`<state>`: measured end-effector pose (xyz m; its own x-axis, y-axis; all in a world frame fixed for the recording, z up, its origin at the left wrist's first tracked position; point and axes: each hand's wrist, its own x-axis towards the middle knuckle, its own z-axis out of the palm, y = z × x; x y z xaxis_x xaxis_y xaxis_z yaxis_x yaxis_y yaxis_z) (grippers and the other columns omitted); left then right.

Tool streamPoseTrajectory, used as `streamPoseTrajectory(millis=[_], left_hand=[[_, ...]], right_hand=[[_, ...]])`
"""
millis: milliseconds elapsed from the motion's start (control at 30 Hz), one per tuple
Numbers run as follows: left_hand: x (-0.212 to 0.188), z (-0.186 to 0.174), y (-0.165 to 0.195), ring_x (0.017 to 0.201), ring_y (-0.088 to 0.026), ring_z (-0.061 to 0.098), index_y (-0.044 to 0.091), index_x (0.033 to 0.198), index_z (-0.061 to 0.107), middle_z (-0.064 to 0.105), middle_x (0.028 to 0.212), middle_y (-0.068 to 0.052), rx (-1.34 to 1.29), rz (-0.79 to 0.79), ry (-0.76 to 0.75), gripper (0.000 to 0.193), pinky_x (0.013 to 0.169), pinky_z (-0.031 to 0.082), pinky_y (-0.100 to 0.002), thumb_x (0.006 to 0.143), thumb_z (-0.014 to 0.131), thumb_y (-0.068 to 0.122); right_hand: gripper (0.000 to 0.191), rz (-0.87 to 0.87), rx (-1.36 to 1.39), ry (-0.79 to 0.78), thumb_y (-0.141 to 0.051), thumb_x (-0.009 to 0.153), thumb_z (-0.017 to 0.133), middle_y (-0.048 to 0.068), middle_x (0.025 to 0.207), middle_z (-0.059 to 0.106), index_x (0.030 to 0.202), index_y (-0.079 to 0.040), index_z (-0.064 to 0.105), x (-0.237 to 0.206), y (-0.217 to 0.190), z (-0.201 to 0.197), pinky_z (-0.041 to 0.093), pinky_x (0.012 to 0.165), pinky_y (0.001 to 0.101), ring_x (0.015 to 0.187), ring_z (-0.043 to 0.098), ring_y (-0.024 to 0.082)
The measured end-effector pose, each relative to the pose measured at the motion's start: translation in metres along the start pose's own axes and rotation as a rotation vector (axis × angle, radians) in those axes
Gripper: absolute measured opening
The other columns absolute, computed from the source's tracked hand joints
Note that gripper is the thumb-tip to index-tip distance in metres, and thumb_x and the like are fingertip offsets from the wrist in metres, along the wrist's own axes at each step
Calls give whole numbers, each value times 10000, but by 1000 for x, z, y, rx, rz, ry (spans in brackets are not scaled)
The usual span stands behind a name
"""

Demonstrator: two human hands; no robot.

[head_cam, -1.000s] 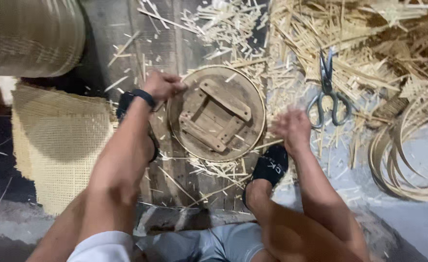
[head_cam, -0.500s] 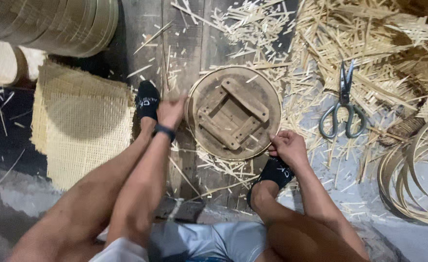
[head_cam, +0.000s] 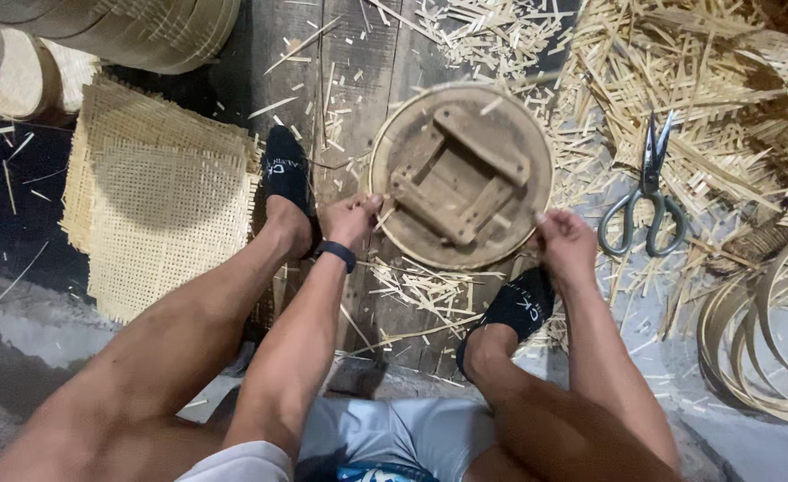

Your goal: The person sits on the floor of a bamboo workshop and fits a square woven bamboo mat into a round wooden sieve frame. They trim the mat with scissors, press the mat into the frame, tuck and secure the edges, and set the finished sieve aside with a stack of completed sieves.

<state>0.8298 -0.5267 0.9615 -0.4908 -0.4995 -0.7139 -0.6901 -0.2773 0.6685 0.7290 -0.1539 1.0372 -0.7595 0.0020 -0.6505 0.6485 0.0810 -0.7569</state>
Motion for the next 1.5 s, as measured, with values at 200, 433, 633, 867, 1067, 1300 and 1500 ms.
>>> streamPoseTrajectory(millis=[200,433,633,867,1067,1300,1500], left_hand=[[-26,-3,81,584,-151,657,47,832,765,704,680,-45,443,499,350,281,551,506,-335,926,742,311],[-103,24,258,835,-252,749,-29,1140,676,728,967,-129,161,877,-689,389,741,638,-379,978,756,316],[-130,50,201,673,-258,735,-29,896,762,759,775,-201,1249,185,-445,594,614,575,-386,1080,560,499],[-114,49,-3,835,-288,732,-92,1121,560,691,972,-174,-359,-247,-101,346,748,667,-387,864,759,27],[-94,46,-35,785,-242,692,-57,1051,594,674,915,-130,-393,-223,-129,263,726,652,-368,891,767,58],[-141,51,51,802,-197,628,10,1073,599,684,946,-100,-149,117,-135,352,740,528,-357,869,830,182],[-208,35,166,1098,-330,633,-46,1285,530,605,1187,-220,267,965,5,549,975,553,-419,972,704,370]], right_hand=[[189,172,117,-42,-38,939,695,116,922,710,1088,29,601,1,-5,0,634,638,311,700,718,199],[151,171,127,-39,-28,942,688,122,916,731,1065,30,623,-10,-4,9,627,639,292,713,718,190],[145,160,58,-34,-46,940,736,114,884,719,1009,28,634,-12,1,4,631,630,293,734,718,170],[198,139,144,-41,-35,914,749,115,852,712,1021,29,596,-3,22,1,644,602,318,692,733,195],[286,35,-23,35,-62,900,771,158,900,708,1064,57,570,-18,2,8,596,606,329,751,716,247],[552,-978,-690,-31,-216,893,806,203,1192,618,1332,-19,535,-50,-96,68,537,998,470,1137,601,281],[558,-232,-237,-361,-360,930,662,206,1145,667,1310,16,505,-55,-154,121,599,881,572,993,694,402]])
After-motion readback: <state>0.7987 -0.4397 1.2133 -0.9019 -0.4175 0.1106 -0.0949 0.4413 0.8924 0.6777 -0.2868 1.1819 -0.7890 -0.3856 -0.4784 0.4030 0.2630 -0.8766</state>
